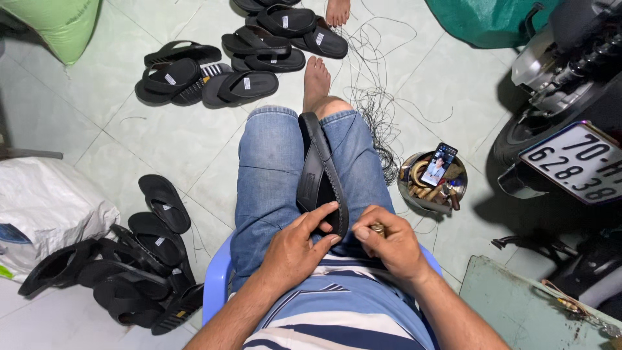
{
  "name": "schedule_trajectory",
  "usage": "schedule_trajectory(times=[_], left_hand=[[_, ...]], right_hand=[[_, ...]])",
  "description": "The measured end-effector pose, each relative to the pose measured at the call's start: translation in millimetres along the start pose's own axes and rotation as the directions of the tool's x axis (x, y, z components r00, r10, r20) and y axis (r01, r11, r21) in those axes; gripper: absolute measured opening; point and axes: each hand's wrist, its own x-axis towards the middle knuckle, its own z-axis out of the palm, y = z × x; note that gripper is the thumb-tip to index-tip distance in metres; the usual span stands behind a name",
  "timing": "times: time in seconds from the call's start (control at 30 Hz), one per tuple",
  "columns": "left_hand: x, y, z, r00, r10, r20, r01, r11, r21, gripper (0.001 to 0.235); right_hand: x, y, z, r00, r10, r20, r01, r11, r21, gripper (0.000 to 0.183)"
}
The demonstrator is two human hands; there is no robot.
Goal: The person sits on a blue plastic chair and sews a black sandal held on their lap using a needle and thread. They repeatedly push the needle through the sandal's strap and pull the thread to stitch it. Several other sandals are scattered on the floor nearby.
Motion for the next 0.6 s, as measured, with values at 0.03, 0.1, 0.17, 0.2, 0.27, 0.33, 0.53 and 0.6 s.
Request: schedule_trajectory(times=[0.03,0.1,0.17,0.2,0.27,0.33,0.53,0.6], left_hand=[[-0.3,-2.9,1.4,1.000,-0.005,0.000,0.005,1.000,-0.001,0.049],[2.1,-8.6,3.2,1.000,-0.018,0.002,0.018,1.000,0.015,0.051],[3.2,-6.8,3.3,1.000,-0.021,0.019,0.021,1.000,0.012,0.051],[2.8,-6.5,2.4,0.999,-0.036,0.026,0.036,0.999,0.006,0.052],[0.9,-8.2,4.0,0.996,-0.068,0.048,0.066,0.996,0.054,0.053],[-0.2,-5.5,1.8,0.993,-0.099,0.071,0.091,0.990,0.105,0.055],[0.7,-11.2,-1.8,0.909,-0.370,0.191,0.411,0.871,-0.270,0.055],[5.2,-13.2,-4.1,0.905,-0.339,0.256,0.425,0.696,-0.579,0.045]], right_hand=[[3.9,-7.0,0.2,1.000,0.005,0.001,-0.005,1.000,0.001,0.009],[12.7,-21.1,0.7,0.964,0.053,0.261,0.084,0.870,-0.486,0.013],[15.9,-27.3,-0.6,0.958,0.048,0.284,0.104,0.861,-0.498,0.016],[18.3,-30.1,0.1,0.947,0.052,0.318,0.123,0.854,-0.506,0.020],[17.7,-33.0,-0.2,0.941,0.044,0.335,0.115,0.890,-0.440,0.019],[20.3,-37.1,1.0,0.937,0.030,0.349,0.109,0.922,-0.371,0.019],[33.3,-42.8,4.8,0.876,-0.024,0.483,0.307,0.799,-0.517,0.021],[35.5,-37.6,5.5,0.841,-0.067,0.537,0.480,0.551,-0.683,0.020]])
